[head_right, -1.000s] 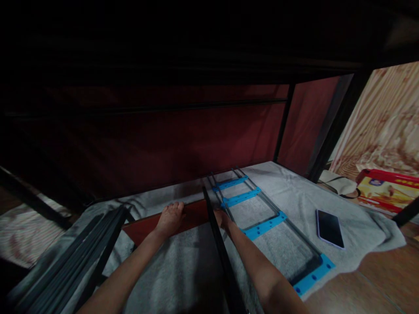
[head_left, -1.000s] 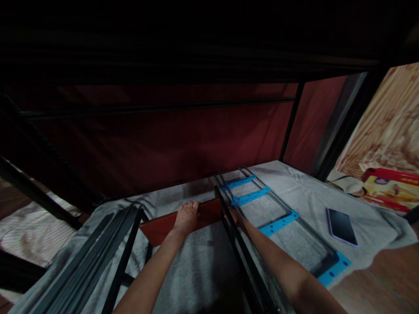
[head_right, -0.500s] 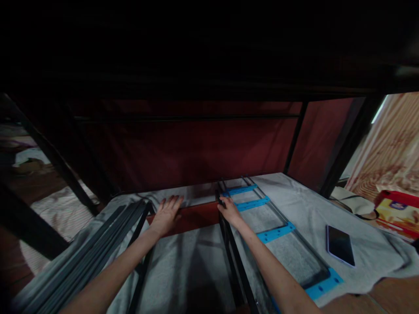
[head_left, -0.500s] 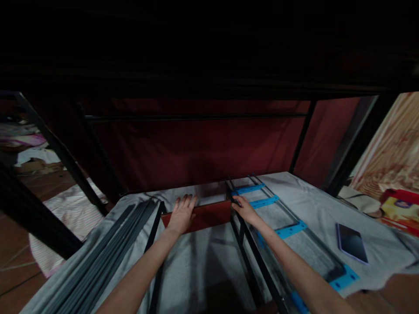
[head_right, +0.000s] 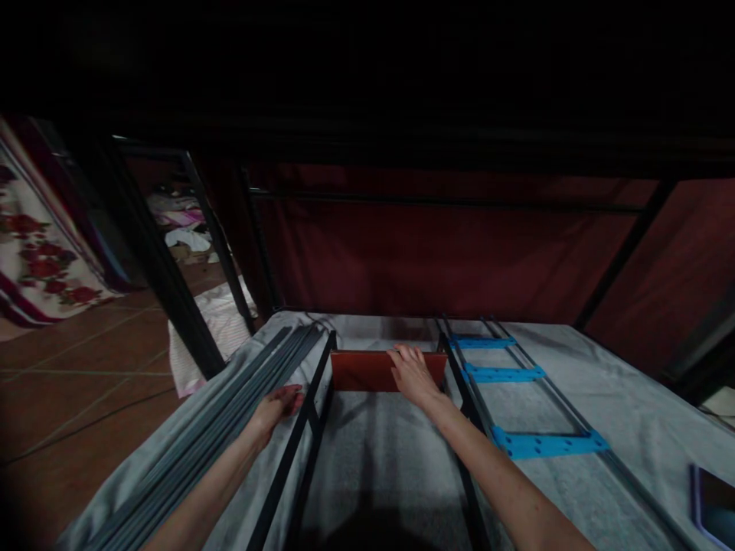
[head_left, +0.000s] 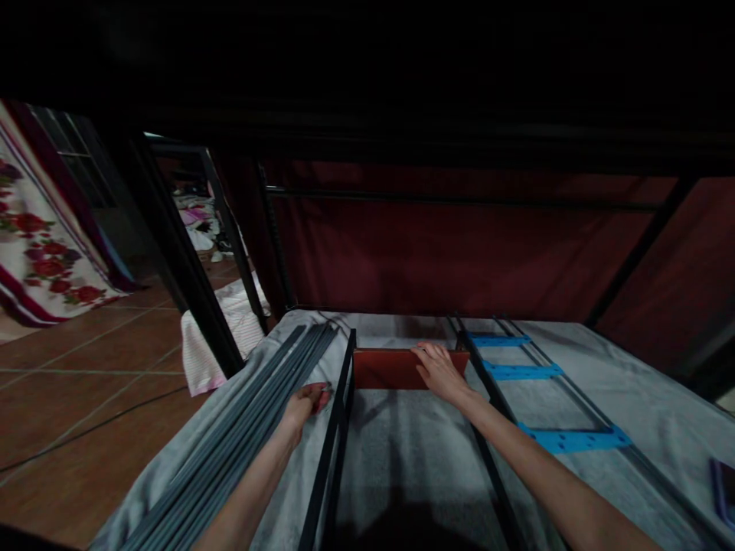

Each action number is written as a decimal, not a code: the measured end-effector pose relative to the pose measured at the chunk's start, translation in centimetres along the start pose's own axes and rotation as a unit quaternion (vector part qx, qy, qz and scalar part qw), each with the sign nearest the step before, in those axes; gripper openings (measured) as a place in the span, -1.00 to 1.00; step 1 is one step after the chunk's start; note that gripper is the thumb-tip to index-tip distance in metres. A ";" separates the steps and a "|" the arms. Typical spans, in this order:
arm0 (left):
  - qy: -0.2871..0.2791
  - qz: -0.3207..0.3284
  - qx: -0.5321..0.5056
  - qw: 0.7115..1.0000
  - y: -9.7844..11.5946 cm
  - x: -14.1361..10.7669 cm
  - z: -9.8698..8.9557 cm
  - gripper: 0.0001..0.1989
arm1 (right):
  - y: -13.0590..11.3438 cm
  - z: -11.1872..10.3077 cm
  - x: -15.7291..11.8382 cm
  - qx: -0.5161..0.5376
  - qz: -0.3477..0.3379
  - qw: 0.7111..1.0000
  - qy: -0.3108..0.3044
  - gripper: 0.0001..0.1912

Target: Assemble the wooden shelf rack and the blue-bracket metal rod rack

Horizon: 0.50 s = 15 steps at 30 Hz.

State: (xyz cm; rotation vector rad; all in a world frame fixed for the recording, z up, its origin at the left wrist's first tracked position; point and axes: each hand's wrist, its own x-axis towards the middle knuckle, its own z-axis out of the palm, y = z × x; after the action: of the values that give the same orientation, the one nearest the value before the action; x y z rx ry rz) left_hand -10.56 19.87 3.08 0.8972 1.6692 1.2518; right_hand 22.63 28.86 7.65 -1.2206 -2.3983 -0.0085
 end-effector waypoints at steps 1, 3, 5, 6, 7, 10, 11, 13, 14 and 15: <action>-0.003 -0.003 -0.017 1.000 -0.7 0.0 0.3 -0.83 | -0.8 0.3 0.4 0.007 -0.008 1.000 -0.002 -0.55; -0.010 -0.006 -0.049 0.999 -1.5 0.3 1.1 -0.82 | -2.5 0.9 1.5 0.024 -0.025 0.999 -0.008 -0.57; -0.013 -0.005 -0.074 0.997 -1.6 0.8 2.1 -0.74 | -4.4 1.7 2.8 0.036 -0.039 0.998 -0.015 -0.57; -0.014 -0.001 -0.087 0.996 -1.5 1.2 2.6 -0.69 | -5.3 2.1 3.6 0.039 -0.042 0.998 -0.019 -0.57; -0.018 0.006 -0.102 0.995 -1.4 1.5 3.1 -0.64 | -6.2 2.5 4.3 0.038 -0.043 0.998 -0.025 -0.58; -0.042 0.033 -0.122 0.991 -1.1 2.4 4.2 -0.58 | -8.1 3.6 6.4 0.021 -0.025 0.998 -0.060 -0.62; -0.045 0.036 -0.115 0.992 -1.2 2.7 4.4 -0.59 | -8.5 3.8 6.9 0.013 -0.014 0.997 -0.078 -0.65; -0.036 0.030 -0.087 0.995 -1.9 3.1 4.6 -0.61 | -8.8 4.0 7.9 0.000 0.010 0.994 -0.111 -0.71; -0.028 0.024 -0.073 0.997 -2.3 3.2 4.7 -0.62 | -8.8 4.0 8.2 -0.004 0.019 0.992 -0.123 -0.74; -0.023 0.021 -0.062 0.998 -2.7 3.2 4.7 -0.64 | -8.7 3.9 8.4 -0.006 0.024 0.991 -0.132 -0.75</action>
State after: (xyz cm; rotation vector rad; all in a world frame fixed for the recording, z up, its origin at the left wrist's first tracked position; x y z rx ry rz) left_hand -7.61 23.82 -0.93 0.8832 1.5266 1.3391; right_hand 10.11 30.80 9.08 -1.3579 -2.5943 0.1637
